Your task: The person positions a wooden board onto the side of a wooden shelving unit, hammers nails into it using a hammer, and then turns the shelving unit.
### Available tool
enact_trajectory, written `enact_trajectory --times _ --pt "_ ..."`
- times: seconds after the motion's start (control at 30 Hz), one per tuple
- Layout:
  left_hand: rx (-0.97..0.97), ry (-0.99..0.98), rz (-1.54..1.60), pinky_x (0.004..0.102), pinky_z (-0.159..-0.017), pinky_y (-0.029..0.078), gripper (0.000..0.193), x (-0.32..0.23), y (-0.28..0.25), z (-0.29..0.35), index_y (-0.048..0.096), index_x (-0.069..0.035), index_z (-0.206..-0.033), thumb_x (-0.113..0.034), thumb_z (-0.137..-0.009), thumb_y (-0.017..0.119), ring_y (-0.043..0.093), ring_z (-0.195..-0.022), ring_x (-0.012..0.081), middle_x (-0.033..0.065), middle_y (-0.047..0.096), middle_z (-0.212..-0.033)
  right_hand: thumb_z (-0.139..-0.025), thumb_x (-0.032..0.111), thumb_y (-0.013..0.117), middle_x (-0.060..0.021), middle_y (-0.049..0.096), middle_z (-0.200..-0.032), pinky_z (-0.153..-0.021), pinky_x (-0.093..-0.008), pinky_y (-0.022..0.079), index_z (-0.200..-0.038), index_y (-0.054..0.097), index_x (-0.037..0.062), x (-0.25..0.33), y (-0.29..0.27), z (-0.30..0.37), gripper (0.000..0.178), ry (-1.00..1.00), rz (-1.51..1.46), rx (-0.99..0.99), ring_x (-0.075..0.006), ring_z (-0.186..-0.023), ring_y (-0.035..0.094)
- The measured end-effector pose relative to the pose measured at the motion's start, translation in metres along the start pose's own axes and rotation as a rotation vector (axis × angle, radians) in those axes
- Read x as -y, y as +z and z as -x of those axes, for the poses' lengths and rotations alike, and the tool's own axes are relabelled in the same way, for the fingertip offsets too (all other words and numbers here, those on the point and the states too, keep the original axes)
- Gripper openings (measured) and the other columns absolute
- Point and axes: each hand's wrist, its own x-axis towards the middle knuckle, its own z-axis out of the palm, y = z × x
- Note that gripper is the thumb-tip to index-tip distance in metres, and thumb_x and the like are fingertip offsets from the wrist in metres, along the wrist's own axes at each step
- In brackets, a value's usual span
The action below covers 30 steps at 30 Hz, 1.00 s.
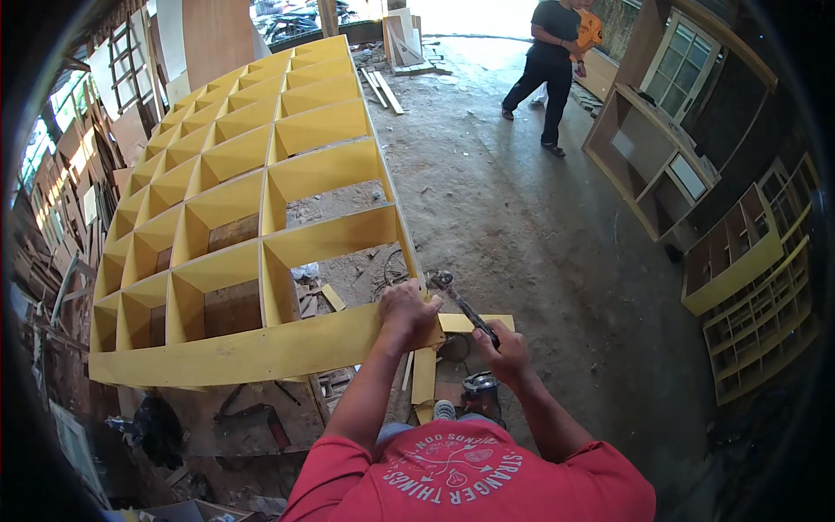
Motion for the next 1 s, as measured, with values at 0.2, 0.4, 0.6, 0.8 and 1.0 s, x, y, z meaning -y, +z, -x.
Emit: enact_trajectory --times 0.2,0.4,0.6,0.8,1.0 --pt "0.056 0.062 -0.013 0.0512 -0.096 0.057 0.065 0.012 0.006 0.001 0.074 -0.001 -0.106 -0.06 -0.081 0.079 0.075 -0.102 0.0411 0.0242 0.077 -0.103 -0.105 0.043 0.067 -0.0162 0.069 -0.073 -0.067 -0.0459 0.053 -0.116 0.072 0.0056 -0.001 0.001 0.003 0.039 -0.003 0.005 -0.002 -0.0346 -0.071 0.073" --pt "0.093 0.131 0.022 0.0503 -0.095 0.058 0.069 0.034 0.016 -0.003 0.072 -0.001 -0.107 -0.065 -0.081 0.078 0.075 -0.104 0.0409 0.0239 0.077 -0.105 -0.105 0.042 0.068 -0.0163 0.068 -0.072 -0.065 -0.0442 0.052 -0.116 0.072 0.0056 -0.005 0.005 -0.003 0.038 -0.039 -0.005 -0.031 -0.0332 -0.068 0.071" --pt "0.13 0.105 -0.056 0.0506 -0.099 0.057 0.068 0.029 0.016 -0.013 0.072 -0.005 -0.121 -0.061 -0.084 0.077 0.074 -0.11 0.0417 0.0237 0.077 -0.114 -0.106 0.042 0.066 -0.0187 0.07 -0.077 -0.067 -0.0457 0.053 -0.119 0.071 0.0065 0.001 -0.003 -0.012 0.039 -0.061 0.069 -0.022 -0.0391 -0.074 0.073" --pt "0.133 0.105 -0.08 0.0513 -0.097 0.058 0.066 0.028 0.012 -0.009 0.071 -0.001 -0.117 -0.059 -0.085 0.078 0.074 -0.105 0.0437 0.0258 0.077 -0.112 -0.108 0.039 0.065 -0.0208 0.072 -0.083 -0.07 -0.0466 0.055 -0.121 0.07 0.0058 0.008 -0.005 -0.019 0.036 -0.011 0.212 0.073 -0.0411 -0.082 0.076" --pt "0.155 0.082 -0.08 0.0508 -0.099 0.057 0.066 0.024 0.005 -0.004 0.071 -0.001 -0.119 -0.058 -0.086 0.077 0.074 -0.109 0.0418 0.0244 0.077 -0.113 -0.108 0.031 0.065 -0.0206 0.072 -0.081 -0.069 -0.0471 0.055 -0.12 0.067 0.0048 0.053 -0.044 -0.014 0.028 -0.158 -0.052 -0.14 -0.0403 -0.08 0.076"
